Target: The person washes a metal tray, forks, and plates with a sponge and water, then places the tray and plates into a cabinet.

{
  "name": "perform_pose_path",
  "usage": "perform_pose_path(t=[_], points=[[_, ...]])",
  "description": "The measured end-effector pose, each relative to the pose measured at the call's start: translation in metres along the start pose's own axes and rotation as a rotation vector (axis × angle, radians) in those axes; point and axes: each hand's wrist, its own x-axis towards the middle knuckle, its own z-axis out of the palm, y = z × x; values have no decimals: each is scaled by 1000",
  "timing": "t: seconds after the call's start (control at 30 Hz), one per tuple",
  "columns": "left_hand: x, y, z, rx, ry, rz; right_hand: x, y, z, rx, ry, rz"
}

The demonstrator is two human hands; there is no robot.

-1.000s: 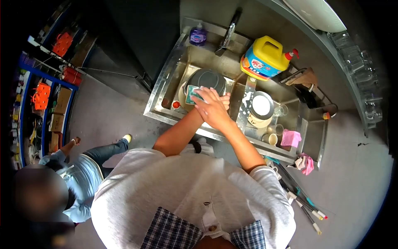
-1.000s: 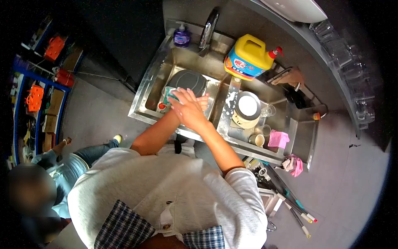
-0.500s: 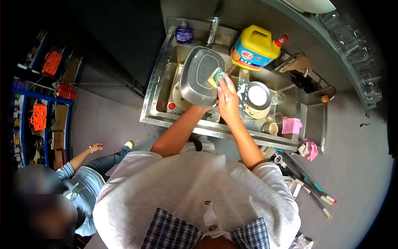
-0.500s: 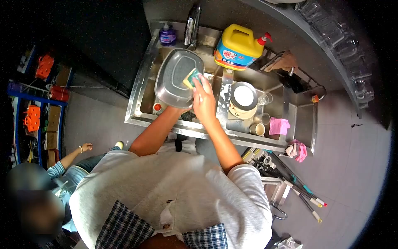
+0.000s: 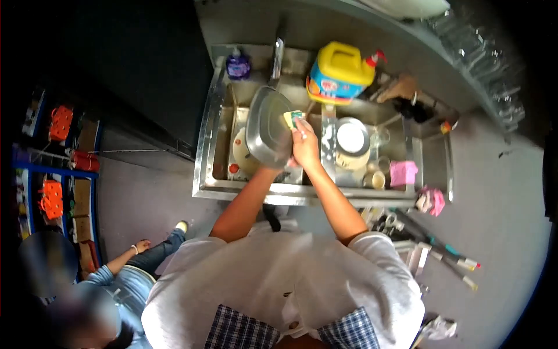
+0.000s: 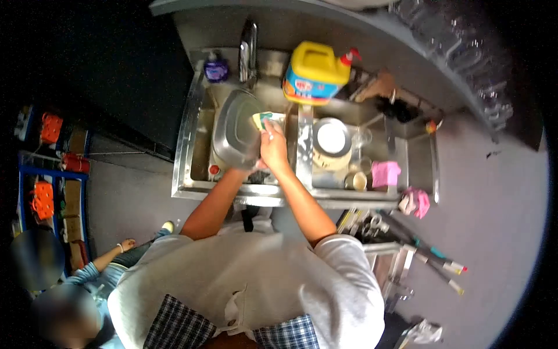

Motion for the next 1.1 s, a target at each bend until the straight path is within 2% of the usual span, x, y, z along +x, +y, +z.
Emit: perform_pose_path(t=[0.07, 0.1, 0.13, 0.2, 0.23, 0.27, 0.3, 0.33, 0.37, 0.4, 0.43, 0.47, 0.53, 0.6, 0.63, 0.7, 0.73, 0.77, 0.83, 0.87, 0.97, 1.0, 1.07, 1.1], points=[[13, -9, -56, -18, -42, -321, -21, 13, -12, 67, -19, 45], [5, -4, -63, -120, -165, -333, -32, 19, -18, 100, -27, 67], [-3, 3, -66, -218, -288, -355, -30, 35, -26, -156, 69, -166], [-17, 9, -72, -97, -261, -244, -18, 60, -48, -411, 196, -99], [-18, 8, -87, -182, -203, -310, -13, 73, -56, -566, 261, -95], [-15, -11, -123, -292, -158, -291, -7, 94, -59, -684, 258, -57], [-15, -4, -145, -327, 34, -267, -2, 119, -58, -756, 156, 3], [-24, -2, -129, -174, 252, -225, -7, 146, -61, -839, 40, 65], [-34, 0, -113, -6, 472, -212, -12, 172, -56, -885, 0, 98], [-33, 17, -93, 132, 601, -137, -11, 172, -55, -912, -1, 89], [-31, 34, -73, 280, 738, -79, -5, 165, -58, -922, -27, 67], [-26, 18, -126, 294, 610, -133, 3, 155, -65, -930, -56, 61], [-31, 18, -123, 343, 638, -111, 45, 144, -67, -891, -49, -61], [-31, 15, -138, 604, 708, -29, 117, 141, -43, -491, -6, -383], [-29, 15, -145, 738, 739, 11, 156, 125, -23, -421, -196, -206], [-29, 20, -145, 626, 667, 164, 226, 152, 41, -182, -180, -168], [-28, 26, -142, 571, 638, 247, 258, 160, 67, -163, -248, -153], [-28, 36, -132, 606, 617, 231, 273, 143, 83, -100, -346, -48], [-15, 32, -166, 845, 738, 220, 269, 123, 107, -342, -289, -97], [-13, 32, -171, 887, 706, 253, 280, 149, 122, -398, -321, -157], [-15, 48, -132, 806, 739, 191, 263, 149, 128, -306, -188, -107], [-13, 38, -137, 728, 728, 192, 247, 128, 120, -439, -241, -40], [3, 27, -153, 581, 697, 208, 244, 181, 127, -489, -323, -403], [7, 26, -139, 593, 719, 226, 230, 154, 113, -405, -302, -288]])
